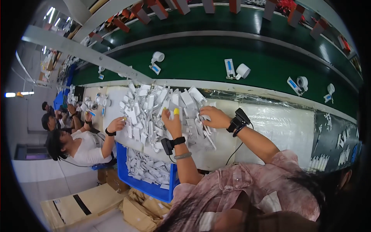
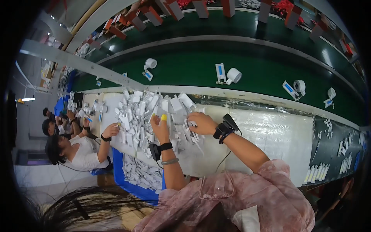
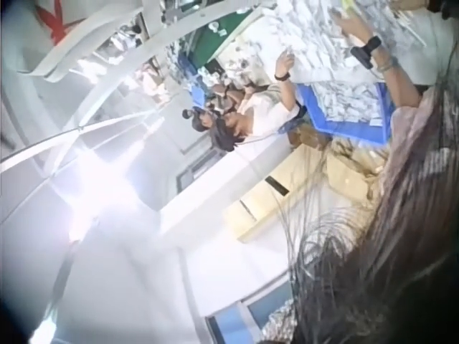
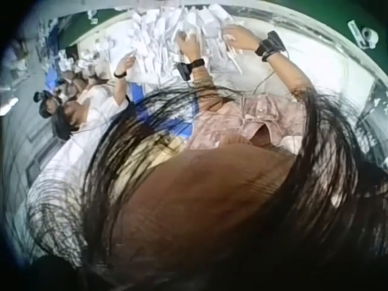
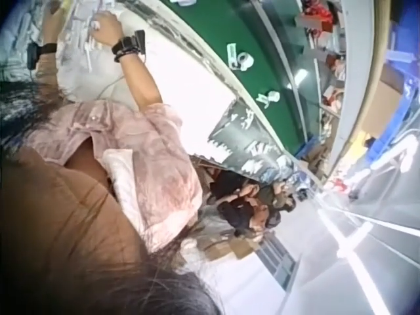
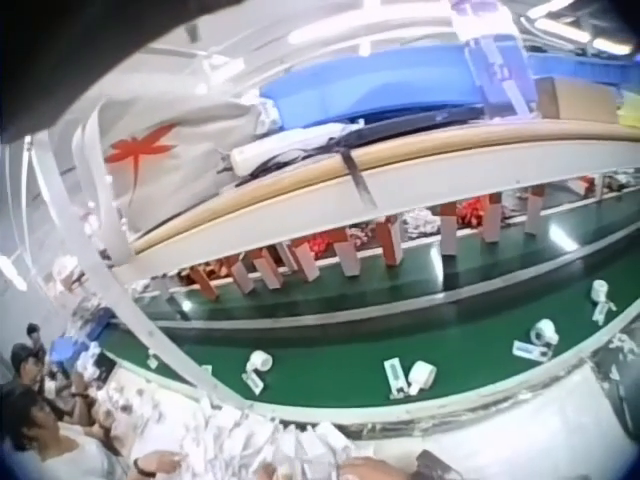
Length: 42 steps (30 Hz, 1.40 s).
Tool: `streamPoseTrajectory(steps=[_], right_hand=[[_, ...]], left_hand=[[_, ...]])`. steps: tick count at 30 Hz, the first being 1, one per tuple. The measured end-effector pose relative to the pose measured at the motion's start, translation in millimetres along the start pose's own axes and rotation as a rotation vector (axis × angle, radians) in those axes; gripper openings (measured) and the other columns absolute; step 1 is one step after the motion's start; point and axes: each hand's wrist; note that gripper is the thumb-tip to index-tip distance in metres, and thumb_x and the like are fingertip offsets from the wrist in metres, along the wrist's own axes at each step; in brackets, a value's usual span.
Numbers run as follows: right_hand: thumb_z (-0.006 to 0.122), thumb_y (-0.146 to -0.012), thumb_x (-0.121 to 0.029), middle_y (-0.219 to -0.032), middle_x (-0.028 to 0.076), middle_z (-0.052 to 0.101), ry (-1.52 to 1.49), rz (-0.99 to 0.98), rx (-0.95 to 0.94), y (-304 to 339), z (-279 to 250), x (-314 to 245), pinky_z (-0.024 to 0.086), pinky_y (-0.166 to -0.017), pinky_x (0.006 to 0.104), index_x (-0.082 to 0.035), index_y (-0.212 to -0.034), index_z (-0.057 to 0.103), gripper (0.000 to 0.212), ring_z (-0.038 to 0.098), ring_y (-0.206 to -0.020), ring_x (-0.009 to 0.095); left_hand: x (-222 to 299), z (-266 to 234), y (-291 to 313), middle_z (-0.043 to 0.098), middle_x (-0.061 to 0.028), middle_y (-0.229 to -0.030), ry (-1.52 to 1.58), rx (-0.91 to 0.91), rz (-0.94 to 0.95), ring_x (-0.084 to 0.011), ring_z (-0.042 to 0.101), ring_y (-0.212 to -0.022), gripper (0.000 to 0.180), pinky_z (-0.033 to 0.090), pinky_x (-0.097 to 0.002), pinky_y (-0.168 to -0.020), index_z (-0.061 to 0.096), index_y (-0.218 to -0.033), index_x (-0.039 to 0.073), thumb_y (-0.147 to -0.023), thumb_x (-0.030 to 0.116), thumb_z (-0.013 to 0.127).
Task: The person inserts a battery into a white plastic housing, snaps a cover over it, and attaches a fan motor assembly before placing the completed fan on a conveyor belt. They then reach into a blue bin to gather more plastic parts and place them on the work surface to repeat the process.
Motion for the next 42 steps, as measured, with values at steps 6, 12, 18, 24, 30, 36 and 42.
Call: streamPoseTrajectory(steps=[6,12,18,24,30,36,42], right_hand=[[0.067,-0.081,-0.029,-0.127,0.016,0.054,0.2,-0.096,0.223,73,-8,-16,0.043,-0.096,0.0438,-0.007,-0.118,0.06,0.043,0.05,-0.117,0.036],[0.068,-0.079,-0.011,-0.127,0.018,0.053,0.219,0.074,0.402,165,1,-45,0.04,-0.1,0.0422,-0.006,-0.117,0.059,0.04,0.049,-0.119,0.037],[0.061,-0.083,-0.009,-0.116,0.017,0.058,0.086,0.314,0.567,245,31,-61,0.047,-0.092,0.0389,-0.005,-0.109,0.062,0.027,0.057,-0.107,0.034],[0.056,-0.088,-0.012,-0.11,0.014,0.062,0.006,0.433,0.51,289,31,-72,0.051,-0.081,0.0376,-0.004,-0.105,0.064,0.02,0.062,-0.094,0.03],[0.056,-0.09,-0.019,-0.099,0.014,0.066,0.085,0.506,0.509,344,6,-76,0.05,-0.077,0.0391,-0.005,-0.101,0.066,0.021,0.063,-0.089,0.031],[0.056,-0.09,-0.021,-0.097,0.015,0.067,0.066,0.6,0.632,426,-37,-62,0.05,-0.078,0.0397,-0.005,-0.102,0.066,0.023,0.064,-0.088,0.032],[0.056,-0.09,-0.021,-0.098,0.015,0.068,0.062,0.576,0.555,472,-92,-23,0.051,-0.079,0.0394,-0.006,-0.104,0.066,0.023,0.064,-0.09,0.032]], left_hand=[[21,-19,51,0.039,-0.0256,-0.139,-0.352,0.045,0.525,-0.0394,0.038,-0.129,0.059,0.026,-0.0436,-0.11,0.038,-0.138,-0.003,-0.083,0.009,0.059],[21,-53,147,0.032,-0.0289,-0.142,-0.443,-0.274,0.623,-0.0439,0.03,-0.132,0.058,0.025,-0.0475,-0.108,0.041,-0.134,-0.004,-0.081,0.008,0.061],[28,-61,176,0.029,-0.0274,-0.145,-0.343,-0.472,0.671,-0.0429,0.029,-0.131,0.052,0.026,-0.048,-0.106,0.048,-0.129,-0.002,-0.079,0.006,0.062],[48,20,112,0.051,-0.0231,-0.128,-0.189,-0.664,0.878,-0.0402,0.044,-0.121,0.04,0.031,-0.0479,-0.106,0.055,-0.119,-0.001,-0.081,0.008,0.061],[50,172,26,0.053,-0.0237,-0.126,-0.422,-0.489,1.047,-0.0393,0.054,-0.111,0.036,0.04,-0.0432,-0.101,0.061,-0.114,0.001,-0.078,0.009,0.063],[72,235,14,0.05,-0.0317,-0.123,-0.77,-0.569,0.543,-0.044,0.052,-0.11,0.033,0.044,-0.0494,-0.09,0.06,-0.111,-0.001,-0.082,0.016,0.059],[63,251,18,0.061,-0.0218,-0.105,-0.991,-0.399,0.688,-0.0404,0.061,-0.097,0.027,0.05,-0.0453,-0.083,0.06,-0.109,0.008,-0.082,0.013,0.061]])
Point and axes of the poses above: each hand's wrist, its own y-axis away from the middle knuckle, its own z-axis out of the palm, x = y × z
